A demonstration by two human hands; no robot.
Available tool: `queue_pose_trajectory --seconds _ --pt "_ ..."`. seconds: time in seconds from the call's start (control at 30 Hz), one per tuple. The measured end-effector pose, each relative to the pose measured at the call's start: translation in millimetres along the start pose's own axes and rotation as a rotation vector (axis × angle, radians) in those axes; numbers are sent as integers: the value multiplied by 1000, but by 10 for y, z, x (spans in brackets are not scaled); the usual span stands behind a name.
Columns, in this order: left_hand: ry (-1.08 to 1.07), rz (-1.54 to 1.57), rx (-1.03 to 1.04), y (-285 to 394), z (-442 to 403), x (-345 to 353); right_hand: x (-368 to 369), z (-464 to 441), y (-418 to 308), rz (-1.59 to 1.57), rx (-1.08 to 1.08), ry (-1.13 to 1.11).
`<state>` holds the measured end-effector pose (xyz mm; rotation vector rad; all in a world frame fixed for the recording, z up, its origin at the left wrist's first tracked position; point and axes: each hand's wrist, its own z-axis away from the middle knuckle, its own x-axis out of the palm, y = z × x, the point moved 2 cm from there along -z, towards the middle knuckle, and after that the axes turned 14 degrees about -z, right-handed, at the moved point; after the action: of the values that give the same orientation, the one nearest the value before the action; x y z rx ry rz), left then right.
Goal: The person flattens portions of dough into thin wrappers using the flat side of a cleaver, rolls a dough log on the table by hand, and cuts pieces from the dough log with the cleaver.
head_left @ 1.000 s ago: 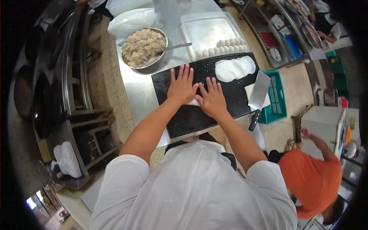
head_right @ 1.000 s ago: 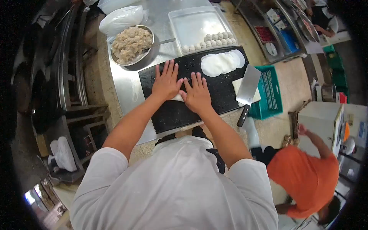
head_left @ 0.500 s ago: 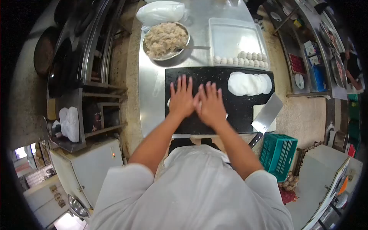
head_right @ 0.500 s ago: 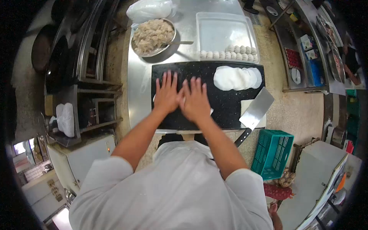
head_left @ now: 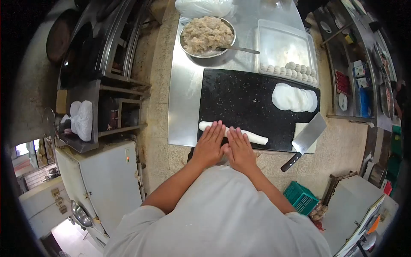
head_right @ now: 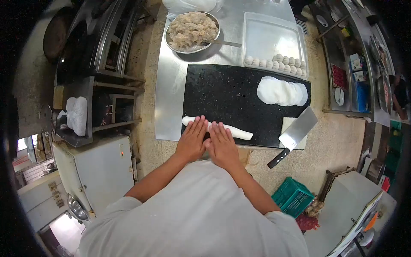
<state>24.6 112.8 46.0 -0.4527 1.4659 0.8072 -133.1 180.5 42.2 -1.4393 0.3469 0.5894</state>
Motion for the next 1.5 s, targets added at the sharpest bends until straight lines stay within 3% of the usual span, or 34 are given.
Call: queue_pose_trajectory --seconds 0.03,0.1,0.27,0.33,0.37,0.43,0.5,0.57,0.67,0.73,0.8,0.87,1.0,1.1,1.27,1.33,1.5 --pt "3 2 12 -77 -135 -14 21 -109 29 5 6 10" --pt "72 -196 40 -305 -658 -20 -45 -433 100 294 -3 322" --pt "74 -193 4 -753 -1938 -179 -546 -1162 306 506 201 555" --pt "144 -203 73 -705 -2006 -133 -699 -1340 404 540 249 579" --pt "142 -195 90 -676 -1916 -106 -667 -1319 379 546 267 586" --pt "94 -191 201 -534 -1448 -84 -592 -1308 142 307 20 537" --pt "88 101 255 -416 -853 -14 -230 -1024 -181 183 -78 400" --pt "0 256 277 -390 -293 -89 198 -599 -277 190 53 228" --pt "-21 118 404 -572 -55 93 474 -52 -281 185 127 266" --pt "-78 156 382 -574 -355 -81 405 -165 -229 241 169 299" --pt "-117 -264 344 -523 -916 -225 157 -512 -67 381 181 400" --pt "88 -187 240 -595 -1400 -195 -259 -863 -63 546 271 440" --pt "201 -164 161 -792 -2033 -131 -737 -1264 283 546 195 604" --pt "190 -154 267 -788 -1503 -218 -553 -871 122 498 47 464" --pt "-8 -27 140 -796 5 47 83 191 -23 272 193 275" --pt "-39 -36 62 -707 -9 -35 63 165 -3 313 192 309" --pt "26 -207 -2 -809 -1306 -155 -535 -672 219 527 228 490"
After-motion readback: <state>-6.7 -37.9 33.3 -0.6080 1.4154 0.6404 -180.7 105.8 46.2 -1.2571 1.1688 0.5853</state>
